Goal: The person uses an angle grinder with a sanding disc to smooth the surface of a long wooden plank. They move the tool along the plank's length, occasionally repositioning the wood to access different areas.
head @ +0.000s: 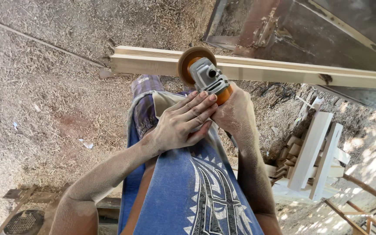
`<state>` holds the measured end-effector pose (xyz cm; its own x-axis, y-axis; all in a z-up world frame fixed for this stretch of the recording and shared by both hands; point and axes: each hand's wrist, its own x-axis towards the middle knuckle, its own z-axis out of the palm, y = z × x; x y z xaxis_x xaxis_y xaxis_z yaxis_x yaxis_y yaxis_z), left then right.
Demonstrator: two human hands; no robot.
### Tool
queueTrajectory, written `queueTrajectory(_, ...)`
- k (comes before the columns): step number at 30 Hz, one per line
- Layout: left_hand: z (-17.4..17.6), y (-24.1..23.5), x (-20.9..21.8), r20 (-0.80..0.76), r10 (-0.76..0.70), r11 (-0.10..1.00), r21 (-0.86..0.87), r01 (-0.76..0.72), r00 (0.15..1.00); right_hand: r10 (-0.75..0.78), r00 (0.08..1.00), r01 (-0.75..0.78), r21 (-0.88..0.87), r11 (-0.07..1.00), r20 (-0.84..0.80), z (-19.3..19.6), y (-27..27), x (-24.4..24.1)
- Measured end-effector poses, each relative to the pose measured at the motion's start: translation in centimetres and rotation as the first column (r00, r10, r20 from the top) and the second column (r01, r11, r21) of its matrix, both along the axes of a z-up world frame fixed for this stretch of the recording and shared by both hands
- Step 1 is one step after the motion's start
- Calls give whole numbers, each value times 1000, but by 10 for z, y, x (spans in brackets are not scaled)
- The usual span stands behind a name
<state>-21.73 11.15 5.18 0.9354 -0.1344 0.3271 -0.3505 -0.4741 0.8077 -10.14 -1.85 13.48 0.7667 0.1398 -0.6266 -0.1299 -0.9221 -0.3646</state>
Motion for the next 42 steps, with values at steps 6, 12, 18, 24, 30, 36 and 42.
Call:
queueTrajectory(6, -1, 18, -18, -3, 128, 992, -21, -128, 992, 133, 989, -136, -43, 990, -68, -4, 28, -2)
queueTrajectory(12, -7, 32, -36, -41, 268, 963, -7, -269, 962, 224, 972, -225, -2, 974, -72, -6, 61, -3)
queueTrajectory(18, -67, 33, -66, -120, 476, 742, -476, -472, 871, 270, 961, -266, 52, 962, -67, -4, 90, -8)
queueTrajectory(24, -179, 73, -68, -682, 387, 204, -593, -779, 621, 321, 945, -315, 79, 946, -68, 4, 92, -15)
queueTrajectory(30, -160, 63, -36, -888, 95, 369, -388, -845, 449, 328, 939, -327, 30, 944, -105, 8, 59, -19)
queueTrajectory(36, -197, 60, -29, -729, -72, -320, -630, -707, 681, 209, 978, -210, -40, 977, -22, 17, 5, -16)
queueTrajectory(42, -217, 66, -30, -658, -75, -310, -699, -645, 749, 144, 989, -141, -73, 987, 28, 4, -15, -14)
